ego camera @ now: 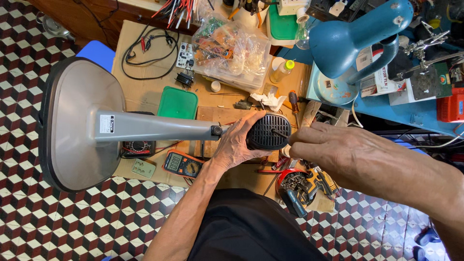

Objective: The person disassembles a pedestal fan by removing the rear grille and motor housing using a screwdriver and a power drill. They then reassemble the fan and test it by pressing the control buttons on the base.

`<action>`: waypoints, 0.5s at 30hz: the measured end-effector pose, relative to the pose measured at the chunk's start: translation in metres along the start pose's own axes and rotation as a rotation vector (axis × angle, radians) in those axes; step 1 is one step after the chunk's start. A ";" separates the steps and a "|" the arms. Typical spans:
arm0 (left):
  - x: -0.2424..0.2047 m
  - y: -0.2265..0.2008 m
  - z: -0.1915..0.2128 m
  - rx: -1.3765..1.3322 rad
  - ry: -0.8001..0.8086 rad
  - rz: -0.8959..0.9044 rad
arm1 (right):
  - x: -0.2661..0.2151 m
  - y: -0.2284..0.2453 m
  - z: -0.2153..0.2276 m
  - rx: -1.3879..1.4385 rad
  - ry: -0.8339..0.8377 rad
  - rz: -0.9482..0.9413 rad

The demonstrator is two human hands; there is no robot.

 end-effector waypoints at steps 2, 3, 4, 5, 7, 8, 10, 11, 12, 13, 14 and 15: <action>0.000 0.000 -0.001 -0.021 0.001 0.002 | -0.003 0.000 -0.004 -0.026 -0.038 0.078; -0.001 0.000 -0.001 -0.025 0.001 0.000 | -0.004 -0.002 -0.007 -0.044 -0.015 0.058; 0.000 0.000 -0.001 -0.028 0.000 -0.003 | -0.005 -0.004 -0.009 -0.064 0.007 0.039; 0.000 0.000 -0.001 -0.031 0.000 -0.005 | -0.006 -0.002 -0.008 -0.099 -0.024 0.054; -0.001 0.000 0.000 -0.029 0.002 0.000 | -0.006 0.002 -0.004 -0.169 -0.089 0.085; 0.000 0.000 -0.001 -0.029 0.007 -0.003 | -0.005 0.003 -0.003 -0.146 -0.081 0.069; 0.001 -0.001 -0.002 -0.028 0.001 -0.013 | 0.000 0.008 0.002 -0.102 -0.064 0.040; 0.001 -0.001 -0.002 -0.028 -0.003 -0.018 | 0.005 0.007 0.003 -0.100 0.014 -0.051; 0.000 -0.002 -0.001 -0.026 -0.009 -0.022 | 0.009 0.007 0.003 -0.096 0.090 -0.142; -0.001 -0.002 0.000 -0.025 -0.015 -0.027 | 0.014 0.006 0.005 -0.093 0.166 -0.234; -0.001 -0.003 -0.001 -0.026 -0.016 -0.037 | 0.018 0.012 0.013 -0.082 0.092 -0.180; -0.001 -0.003 -0.002 -0.022 -0.013 -0.018 | 0.021 0.017 0.022 -0.071 0.017 -0.126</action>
Point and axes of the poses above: each hand's wrist, its own x-axis towards the middle knuckle, its own z-axis out of the back of the hand, y = z × x, the point moved 5 cm from there along x, towards the middle knuckle, and after that the axes turned 8 degrees about y, right-handed, at the moved point
